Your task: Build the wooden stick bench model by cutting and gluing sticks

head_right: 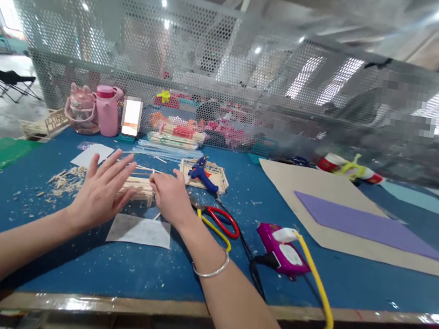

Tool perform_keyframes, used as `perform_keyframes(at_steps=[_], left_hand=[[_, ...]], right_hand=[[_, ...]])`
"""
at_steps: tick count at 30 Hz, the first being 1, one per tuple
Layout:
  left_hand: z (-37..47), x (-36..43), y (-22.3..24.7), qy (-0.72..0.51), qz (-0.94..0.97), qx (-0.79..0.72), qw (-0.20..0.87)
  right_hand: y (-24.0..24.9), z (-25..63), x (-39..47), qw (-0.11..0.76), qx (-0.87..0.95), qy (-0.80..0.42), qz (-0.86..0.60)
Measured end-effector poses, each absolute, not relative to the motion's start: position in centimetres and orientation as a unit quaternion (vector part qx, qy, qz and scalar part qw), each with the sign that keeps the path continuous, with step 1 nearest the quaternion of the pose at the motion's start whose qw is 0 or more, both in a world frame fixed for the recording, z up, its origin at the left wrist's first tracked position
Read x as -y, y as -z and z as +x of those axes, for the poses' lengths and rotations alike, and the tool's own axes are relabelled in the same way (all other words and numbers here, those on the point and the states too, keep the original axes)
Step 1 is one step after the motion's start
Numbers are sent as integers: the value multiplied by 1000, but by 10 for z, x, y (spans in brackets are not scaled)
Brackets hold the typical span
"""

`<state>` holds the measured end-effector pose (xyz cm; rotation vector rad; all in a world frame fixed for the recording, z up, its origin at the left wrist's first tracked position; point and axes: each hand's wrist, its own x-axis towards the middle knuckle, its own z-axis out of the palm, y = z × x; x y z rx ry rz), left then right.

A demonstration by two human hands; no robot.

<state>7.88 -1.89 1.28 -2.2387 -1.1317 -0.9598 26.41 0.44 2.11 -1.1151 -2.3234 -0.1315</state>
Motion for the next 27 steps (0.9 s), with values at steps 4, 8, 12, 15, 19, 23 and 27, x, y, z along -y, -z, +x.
perform_keyframes(at_steps=[4,8,12,15,19,23,27], left_hand=[[93,26,-25,314,-827,434,169],[96,22,-28,263,-847,450,104],[95,19,-27,256,-847,457,87],[93,20,-25,270,-852,443,76],[85,21,-23,310,-846,428,73],[75,22,-20,365,-844,384,86],[70,24,-19,399,-838,360,96]], right_hand=[[-26,258,5,293,870,87,-386],[-26,258,9,296,876,110,-365],[-21,257,10,286,882,122,-355],[-25,258,11,287,885,106,-351],[-53,278,14,388,826,78,-401],[-79,311,30,369,743,54,-556],[-61,326,62,23,744,-16,-667]])
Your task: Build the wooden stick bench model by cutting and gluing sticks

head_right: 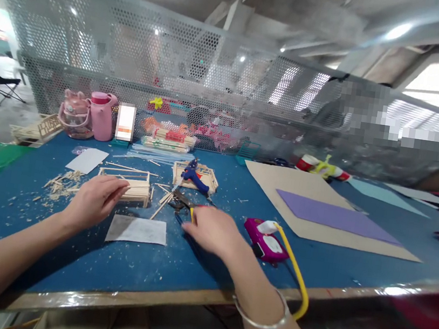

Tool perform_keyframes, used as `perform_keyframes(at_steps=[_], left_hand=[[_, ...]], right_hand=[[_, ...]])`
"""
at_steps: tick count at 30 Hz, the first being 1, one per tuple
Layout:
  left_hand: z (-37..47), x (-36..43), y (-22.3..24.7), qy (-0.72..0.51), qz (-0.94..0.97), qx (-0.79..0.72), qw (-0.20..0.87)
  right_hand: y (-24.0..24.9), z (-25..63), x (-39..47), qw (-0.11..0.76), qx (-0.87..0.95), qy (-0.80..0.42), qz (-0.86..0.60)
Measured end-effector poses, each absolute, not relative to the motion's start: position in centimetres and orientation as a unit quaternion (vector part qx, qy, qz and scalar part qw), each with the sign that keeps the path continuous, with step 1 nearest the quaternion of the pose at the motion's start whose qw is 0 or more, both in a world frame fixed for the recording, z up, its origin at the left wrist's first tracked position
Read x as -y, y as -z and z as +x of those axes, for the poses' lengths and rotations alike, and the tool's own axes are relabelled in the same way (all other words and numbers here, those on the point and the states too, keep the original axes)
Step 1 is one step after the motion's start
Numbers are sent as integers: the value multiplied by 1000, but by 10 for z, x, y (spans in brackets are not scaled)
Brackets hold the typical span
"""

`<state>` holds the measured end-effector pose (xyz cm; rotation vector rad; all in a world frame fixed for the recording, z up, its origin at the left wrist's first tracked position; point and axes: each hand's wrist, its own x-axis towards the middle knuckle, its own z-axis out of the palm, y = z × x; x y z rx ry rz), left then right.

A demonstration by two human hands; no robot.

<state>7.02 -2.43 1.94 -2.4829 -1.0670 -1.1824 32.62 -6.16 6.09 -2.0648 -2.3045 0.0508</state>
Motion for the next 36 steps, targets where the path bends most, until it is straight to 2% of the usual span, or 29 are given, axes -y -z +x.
perform_keyframes(at_steps=[2,7,13,19,23,26,30,33,36], left_hand=[[70,25,-19,406,-835,361,88],[70,24,-14,405,-839,359,58],[69,24,-12,411,-836,359,49],[70,23,-11,408,-840,355,45],[69,23,-10,406,-840,357,44],[68,21,-10,414,-834,361,40],[67,20,-10,418,-837,351,43],[67,21,-10,427,-843,322,54],[68,22,-11,447,-845,288,57]], right_hand=[[-44,328,74,-11,738,-17,-674],[-23,339,71,21,682,39,-730],[-28,346,58,-18,668,51,-743],[-29,324,74,-47,711,-5,-702],[-30,316,76,-81,726,24,-682],[-45,321,75,-70,712,46,-697],[-71,335,71,23,718,32,-695],[-80,342,64,170,728,-43,-663],[-79,341,52,330,687,-184,-620]])
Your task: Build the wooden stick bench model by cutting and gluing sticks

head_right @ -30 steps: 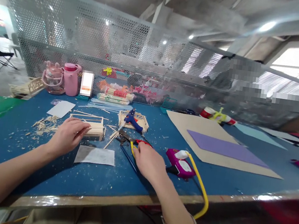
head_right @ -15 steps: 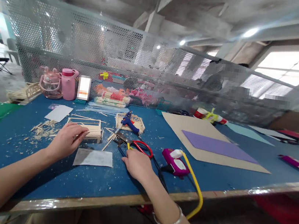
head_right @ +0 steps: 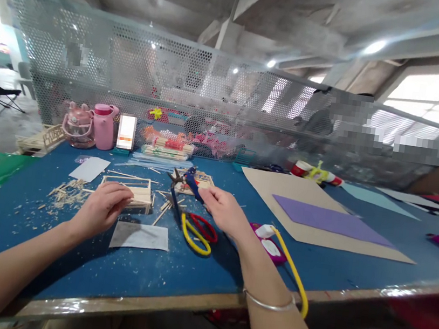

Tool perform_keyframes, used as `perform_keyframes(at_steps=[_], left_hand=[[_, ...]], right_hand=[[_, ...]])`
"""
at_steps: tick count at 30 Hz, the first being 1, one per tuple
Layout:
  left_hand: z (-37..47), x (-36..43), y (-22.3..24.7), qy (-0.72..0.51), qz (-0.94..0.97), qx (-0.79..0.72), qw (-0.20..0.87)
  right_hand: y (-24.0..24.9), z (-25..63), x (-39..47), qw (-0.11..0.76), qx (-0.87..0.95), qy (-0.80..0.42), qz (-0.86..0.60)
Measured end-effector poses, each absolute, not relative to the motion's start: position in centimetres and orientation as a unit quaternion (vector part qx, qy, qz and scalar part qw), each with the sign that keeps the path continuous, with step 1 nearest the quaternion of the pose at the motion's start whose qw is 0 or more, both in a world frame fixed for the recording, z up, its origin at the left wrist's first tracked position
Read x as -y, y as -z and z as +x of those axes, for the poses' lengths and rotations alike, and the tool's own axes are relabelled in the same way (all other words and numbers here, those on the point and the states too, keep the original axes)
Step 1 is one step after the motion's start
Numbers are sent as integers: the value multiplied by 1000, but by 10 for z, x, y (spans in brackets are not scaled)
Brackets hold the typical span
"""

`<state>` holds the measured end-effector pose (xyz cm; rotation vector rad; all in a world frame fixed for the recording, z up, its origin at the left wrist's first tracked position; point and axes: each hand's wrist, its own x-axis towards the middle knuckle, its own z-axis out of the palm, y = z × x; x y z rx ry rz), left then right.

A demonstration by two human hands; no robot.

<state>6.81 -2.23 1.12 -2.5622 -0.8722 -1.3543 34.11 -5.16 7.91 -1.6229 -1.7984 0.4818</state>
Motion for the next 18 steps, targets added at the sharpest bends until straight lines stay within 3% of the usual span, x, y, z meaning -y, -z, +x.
perform_keyframes(at_steps=[5,12,18], left_hand=[[71,26,-11,460,-840,286,39],[73,25,-14,457,-827,326,-38],[70,30,-28,493,-800,330,-91]], right_hand=[[-77,316,27,505,578,-434,-472],[-64,268,14,481,540,-621,-302],[-41,250,23,562,466,-649,-215]])
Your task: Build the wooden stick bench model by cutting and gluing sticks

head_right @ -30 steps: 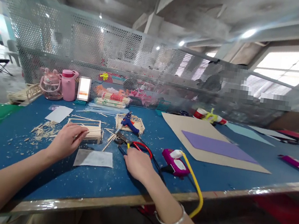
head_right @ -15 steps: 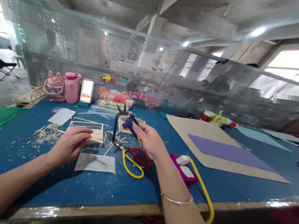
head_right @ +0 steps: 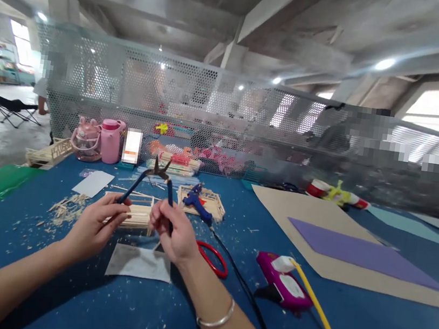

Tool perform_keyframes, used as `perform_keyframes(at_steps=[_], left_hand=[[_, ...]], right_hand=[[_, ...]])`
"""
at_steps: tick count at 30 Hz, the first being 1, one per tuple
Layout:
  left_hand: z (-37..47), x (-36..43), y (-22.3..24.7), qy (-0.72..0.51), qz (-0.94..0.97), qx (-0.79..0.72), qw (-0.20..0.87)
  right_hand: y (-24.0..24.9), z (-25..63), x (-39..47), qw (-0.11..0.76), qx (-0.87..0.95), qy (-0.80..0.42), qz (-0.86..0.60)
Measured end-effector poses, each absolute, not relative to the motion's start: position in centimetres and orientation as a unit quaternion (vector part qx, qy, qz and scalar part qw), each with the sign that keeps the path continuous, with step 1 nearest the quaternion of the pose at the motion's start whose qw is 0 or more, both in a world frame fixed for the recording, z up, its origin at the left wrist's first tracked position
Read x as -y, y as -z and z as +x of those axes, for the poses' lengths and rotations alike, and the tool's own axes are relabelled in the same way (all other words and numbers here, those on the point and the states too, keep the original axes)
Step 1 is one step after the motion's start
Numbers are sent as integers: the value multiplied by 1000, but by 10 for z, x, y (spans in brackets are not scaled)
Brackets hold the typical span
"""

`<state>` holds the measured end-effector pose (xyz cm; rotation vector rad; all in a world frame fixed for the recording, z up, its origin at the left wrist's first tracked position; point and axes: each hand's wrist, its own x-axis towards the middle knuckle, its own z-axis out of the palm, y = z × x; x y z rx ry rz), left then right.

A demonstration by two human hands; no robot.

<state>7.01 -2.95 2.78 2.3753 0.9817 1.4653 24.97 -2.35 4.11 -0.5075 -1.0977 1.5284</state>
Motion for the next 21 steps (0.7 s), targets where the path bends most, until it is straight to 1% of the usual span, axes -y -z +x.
perform_keyframes(at_steps=[2,5,9,11,14,16,21], left_hand=[[72,36,-31,-496,801,-318,109],[78,46,-33,-485,812,-290,146],[87,55,-30,-465,822,-267,191],[89,57,-29,-462,820,-266,209],[90,59,-27,-480,798,-278,235],[90,59,-26,-495,781,-281,257],[91,56,-23,-489,760,-274,329]], right_hand=[[-40,246,29,558,472,-657,-187],[-40,238,39,504,508,-679,-164],[-37,232,49,442,596,-645,-184],[-37,233,49,453,604,-631,-178],[-40,237,46,498,565,-636,-170],[-45,241,43,510,548,-642,-168],[-52,250,43,473,557,-664,-159]])
